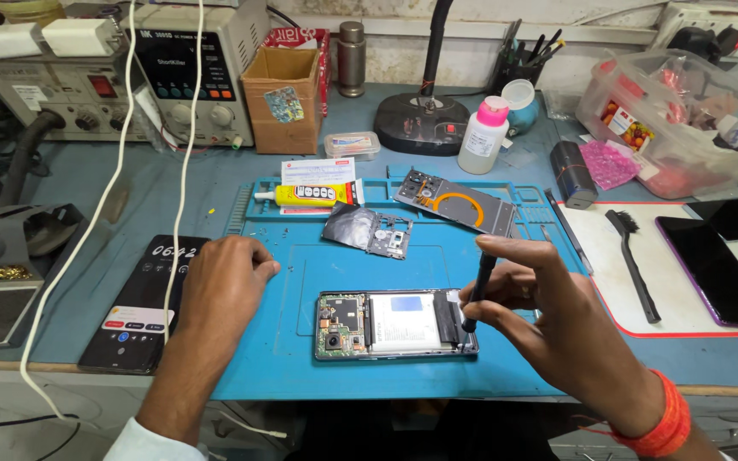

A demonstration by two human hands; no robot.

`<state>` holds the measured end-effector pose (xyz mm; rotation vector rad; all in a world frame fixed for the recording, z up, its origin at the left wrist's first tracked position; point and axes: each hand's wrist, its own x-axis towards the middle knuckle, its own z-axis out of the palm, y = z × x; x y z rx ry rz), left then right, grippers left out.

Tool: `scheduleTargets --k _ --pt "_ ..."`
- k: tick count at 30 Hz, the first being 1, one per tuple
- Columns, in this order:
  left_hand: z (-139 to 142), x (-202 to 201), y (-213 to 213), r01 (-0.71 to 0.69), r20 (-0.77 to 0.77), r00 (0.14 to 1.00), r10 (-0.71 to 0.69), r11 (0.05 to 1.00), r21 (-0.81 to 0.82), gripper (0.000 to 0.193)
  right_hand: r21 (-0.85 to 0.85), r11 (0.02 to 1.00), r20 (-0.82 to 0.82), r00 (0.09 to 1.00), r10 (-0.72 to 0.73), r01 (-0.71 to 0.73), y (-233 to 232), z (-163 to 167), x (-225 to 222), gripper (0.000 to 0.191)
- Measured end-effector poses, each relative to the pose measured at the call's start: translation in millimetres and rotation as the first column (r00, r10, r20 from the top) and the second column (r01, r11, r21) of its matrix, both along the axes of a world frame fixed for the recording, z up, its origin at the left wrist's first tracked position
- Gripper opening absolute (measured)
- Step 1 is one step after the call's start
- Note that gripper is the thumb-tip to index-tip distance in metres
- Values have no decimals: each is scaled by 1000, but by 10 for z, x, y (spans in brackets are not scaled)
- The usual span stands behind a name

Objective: The person uses a spudger tool to pry along the edge of an opened smartphone on a blue repair mat, working around the battery and internal components. They lift and reposition a black internal cover, press components into place, and continue prying and probing the phone's internals with the tool.

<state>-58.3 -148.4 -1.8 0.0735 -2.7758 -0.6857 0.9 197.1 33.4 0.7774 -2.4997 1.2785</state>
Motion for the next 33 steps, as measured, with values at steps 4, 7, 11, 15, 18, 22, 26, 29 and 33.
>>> scheduleTargets --k 4,7,11,15,18,22,26,29,33 --pt "-20 -27 -16 10 23 1000 -9 999 -48 19 -5 1000 -26 999 30 -30 2 0 15 70" --pt "-42 -28 -26 17 12 1000 -16 996 -82 20 -30 989 -49 989 141 -142 2 0 48 62" --pt "-35 1 8 8 -2 1000 -8 993 -120 19 -23 990 -29 990 139 -140 6 -3 60 61" --pt "45 70 22 -27 85 996 36 995 -100 20 -31 992 -57 991 120 -122 24 -13 49 64" --pt "108 85 59 -54 101 993 68 989 -137 18 -31 993 -66 992 110 -112 40 -21 56 65" --pt "161 118 174 48 -11 999 -49 998 -36 16 -44 995 -60 995 83 -86 35 -38 66 66" --pt "118 307 492 275 -143 960 -241 907 319 16 -26 998 -76 995 61 -63 24 -42 49 66" --pt "71 492 788 428 -173 900 -400 734 528 9 -14 999 -55 997 50 -51 38 -37 38 67" --pt "63 620 1018 500 -217 853 -474 626 599 20 -87 994 -27 998 61 -63 69 -44 49 67"
